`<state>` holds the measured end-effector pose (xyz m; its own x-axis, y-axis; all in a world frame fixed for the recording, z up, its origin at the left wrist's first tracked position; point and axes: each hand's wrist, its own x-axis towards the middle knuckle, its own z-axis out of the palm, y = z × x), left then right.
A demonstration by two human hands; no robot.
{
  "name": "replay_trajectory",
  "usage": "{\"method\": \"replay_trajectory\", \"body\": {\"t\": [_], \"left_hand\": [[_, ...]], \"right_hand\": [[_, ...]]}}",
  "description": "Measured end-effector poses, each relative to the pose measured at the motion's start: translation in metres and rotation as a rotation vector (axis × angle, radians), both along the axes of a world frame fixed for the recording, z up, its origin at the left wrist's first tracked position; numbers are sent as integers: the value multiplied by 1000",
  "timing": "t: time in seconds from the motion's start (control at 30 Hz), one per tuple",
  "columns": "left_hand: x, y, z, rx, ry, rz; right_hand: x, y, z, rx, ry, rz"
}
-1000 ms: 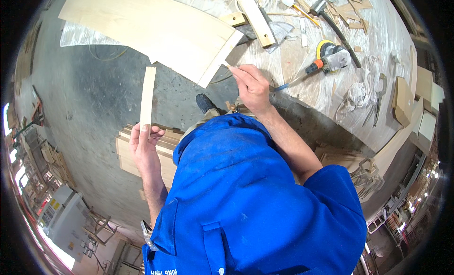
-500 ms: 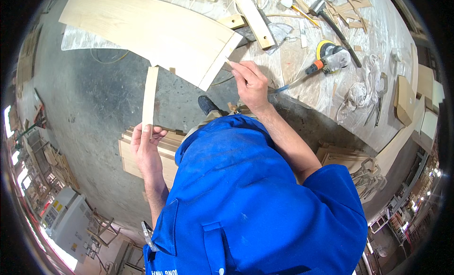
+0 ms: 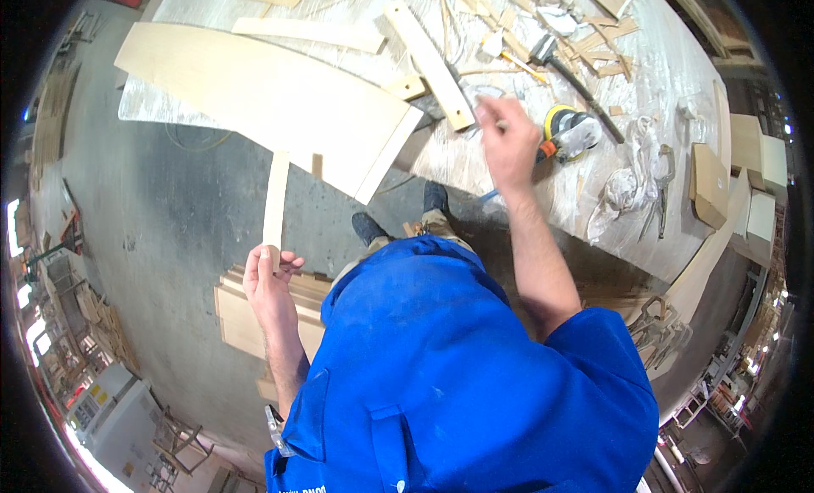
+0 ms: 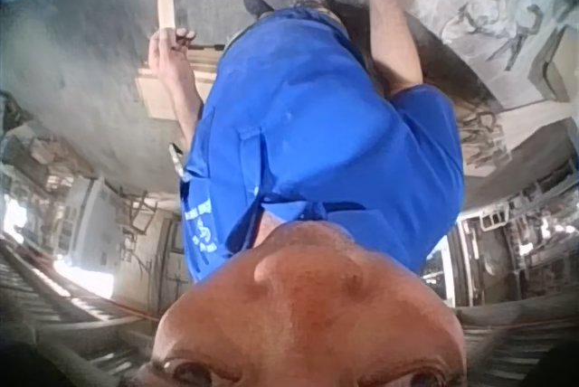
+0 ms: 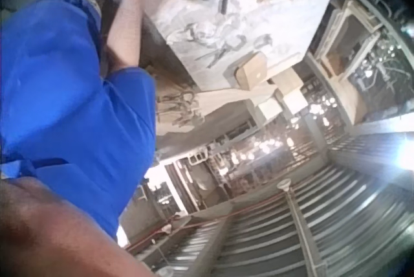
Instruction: The person aligns a thin wooden strip along the edge of a larger wooden panel, then uses a clamp to secure the strip in place. The person applies glue to the joint and sets the assembled piece aside on the workbench.
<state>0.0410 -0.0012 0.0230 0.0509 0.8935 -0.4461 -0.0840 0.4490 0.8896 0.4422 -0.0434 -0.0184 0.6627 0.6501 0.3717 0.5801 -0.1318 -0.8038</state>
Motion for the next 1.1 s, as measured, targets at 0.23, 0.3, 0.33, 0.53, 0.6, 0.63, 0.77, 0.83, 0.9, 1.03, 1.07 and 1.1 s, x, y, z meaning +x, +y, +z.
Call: {"method": "replay_trajectory", "body": {"t": [0.23, 0.3, 0.33, 0.53, 0.6, 0.63, 0.77, 0.83, 0.9, 1.03, 1.07, 1.1], "left_hand": [[25, -9, -4, 109, 4, 84], [44, -9, -4, 121, 1, 69], [50, -14, -3, 134, 25, 56], [94, -28, 1, 49, -13, 41], [105, -35, -2, 61, -4, 56], [107, -39, -8, 105, 19, 48], [121, -49, -26, 301, 188, -11], [126, -43, -31, 451, 359, -87], [131, -38, -30, 636, 476, -115], [130, -45, -36, 182, 35, 59], [130, -45, -40, 140, -15, 93], [127, -47, -43, 97, -60, 124]], "right_hand": [[174, 108, -21, -232, -63, -35], [218, 121, -46, -333, -132, -106], [224, 131, -51, -383, -157, -113], [242, 147, -67, -298, -559, -7], [163, 146, -23, -424, 191, 377], [116, 135, 5, -501, 568, 536], [16, 97, 43, -859, 972, 879], [14, 87, 21, -769, 1088, 918], [13, 79, 11, -660, 1192, 905], [4, 65, 9, -574, 1127, 857], [3, 62, 11, -572, 1114, 844], [0, 59, 10, -568, 1106, 828]]}}
